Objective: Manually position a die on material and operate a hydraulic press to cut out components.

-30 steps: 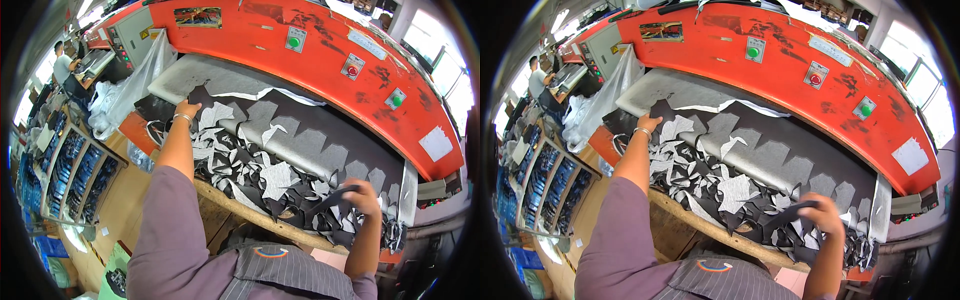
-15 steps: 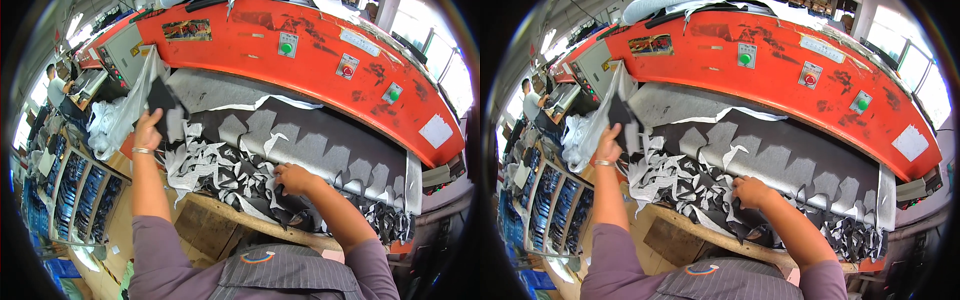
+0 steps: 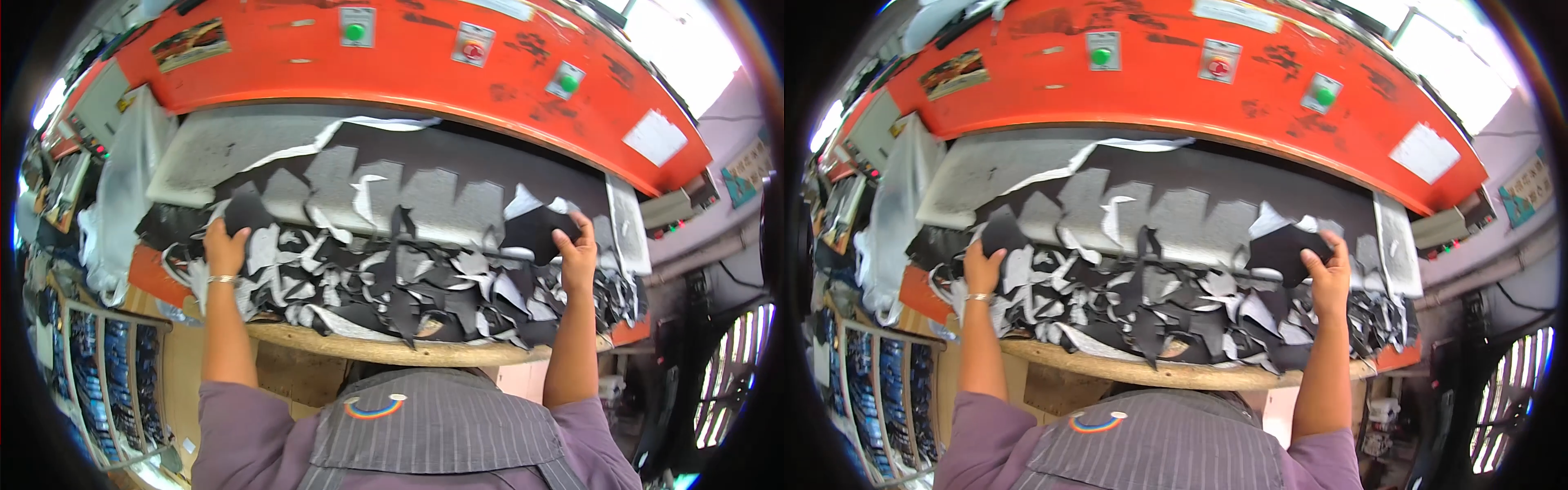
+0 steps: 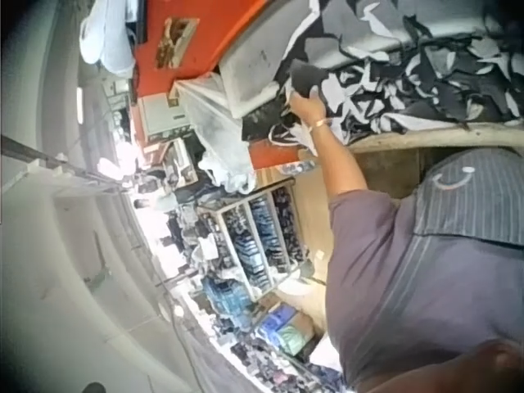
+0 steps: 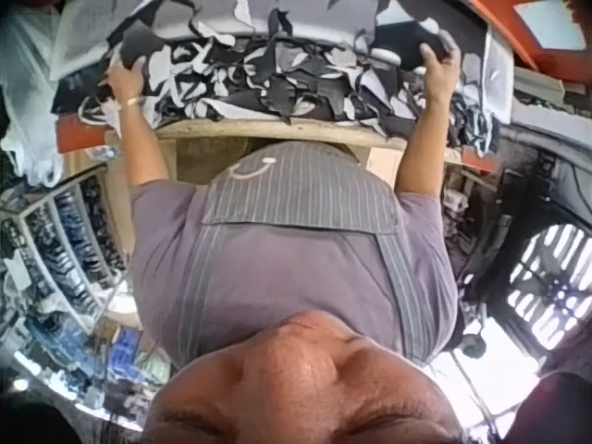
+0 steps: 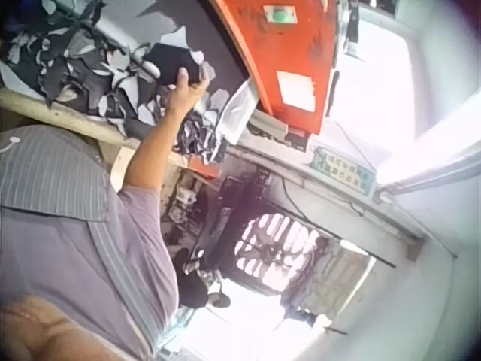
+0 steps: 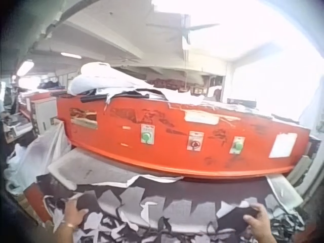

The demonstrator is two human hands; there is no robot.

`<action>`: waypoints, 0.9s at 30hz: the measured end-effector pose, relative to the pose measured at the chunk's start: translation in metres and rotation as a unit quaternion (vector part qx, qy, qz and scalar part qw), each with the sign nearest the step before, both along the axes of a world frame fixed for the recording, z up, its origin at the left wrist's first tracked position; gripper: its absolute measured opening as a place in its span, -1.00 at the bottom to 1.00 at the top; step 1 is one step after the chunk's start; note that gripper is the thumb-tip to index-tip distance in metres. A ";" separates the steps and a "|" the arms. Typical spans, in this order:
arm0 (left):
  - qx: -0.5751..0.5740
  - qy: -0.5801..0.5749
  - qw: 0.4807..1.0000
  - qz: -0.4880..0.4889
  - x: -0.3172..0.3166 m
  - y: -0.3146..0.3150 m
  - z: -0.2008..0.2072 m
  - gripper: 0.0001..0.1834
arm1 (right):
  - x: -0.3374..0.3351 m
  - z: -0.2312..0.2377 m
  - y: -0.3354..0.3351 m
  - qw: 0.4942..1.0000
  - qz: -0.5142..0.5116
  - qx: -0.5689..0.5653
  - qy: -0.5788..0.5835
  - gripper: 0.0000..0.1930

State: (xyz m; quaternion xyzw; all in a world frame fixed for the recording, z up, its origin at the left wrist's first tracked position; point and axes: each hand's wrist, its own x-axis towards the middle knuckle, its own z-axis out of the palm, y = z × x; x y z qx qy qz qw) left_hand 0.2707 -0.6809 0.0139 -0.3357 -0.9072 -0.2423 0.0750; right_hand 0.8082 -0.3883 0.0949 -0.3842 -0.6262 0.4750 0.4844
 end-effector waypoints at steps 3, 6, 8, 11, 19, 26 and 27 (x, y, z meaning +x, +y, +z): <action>-0.001 -0.042 0.999 -0.011 -0.006 -0.015 0.020 -0.42 | 0.054 0.009 0.005 0.987 -0.045 -0.042 0.148 -0.42; 0.080 -0.079 0.991 -0.073 -0.008 -0.007 0.029 -0.57 | 0.082 0.015 0.005 0.968 -0.105 -0.067 0.218 -0.56; 0.095 -0.036 0.993 -0.063 0.003 -0.001 0.047 -0.65 | 0.095 0.018 0.007 0.964 -0.107 -0.076 0.233 -0.68; 0.180 0.021 0.983 -0.012 0.012 -0.029 0.087 -0.68 | 0.093 0.019 0.010 0.976 -0.108 -0.052 0.180 -0.66; 0.210 -0.499 0.817 -0.201 0.218 -0.002 0.134 -0.34 | 0.016 0.014 -0.042 0.983 0.161 -0.090 -0.016 -0.72; 0.344 -0.601 0.667 -0.276 0.328 0.013 0.085 -0.69 | -0.054 0.016 -0.092 0.840 0.514 -0.174 0.005 -0.71; 0.360 -0.589 0.673 -0.265 0.333 0.007 0.083 -0.69 | -0.054 0.021 -0.086 0.829 0.533 -0.169 0.001 -0.71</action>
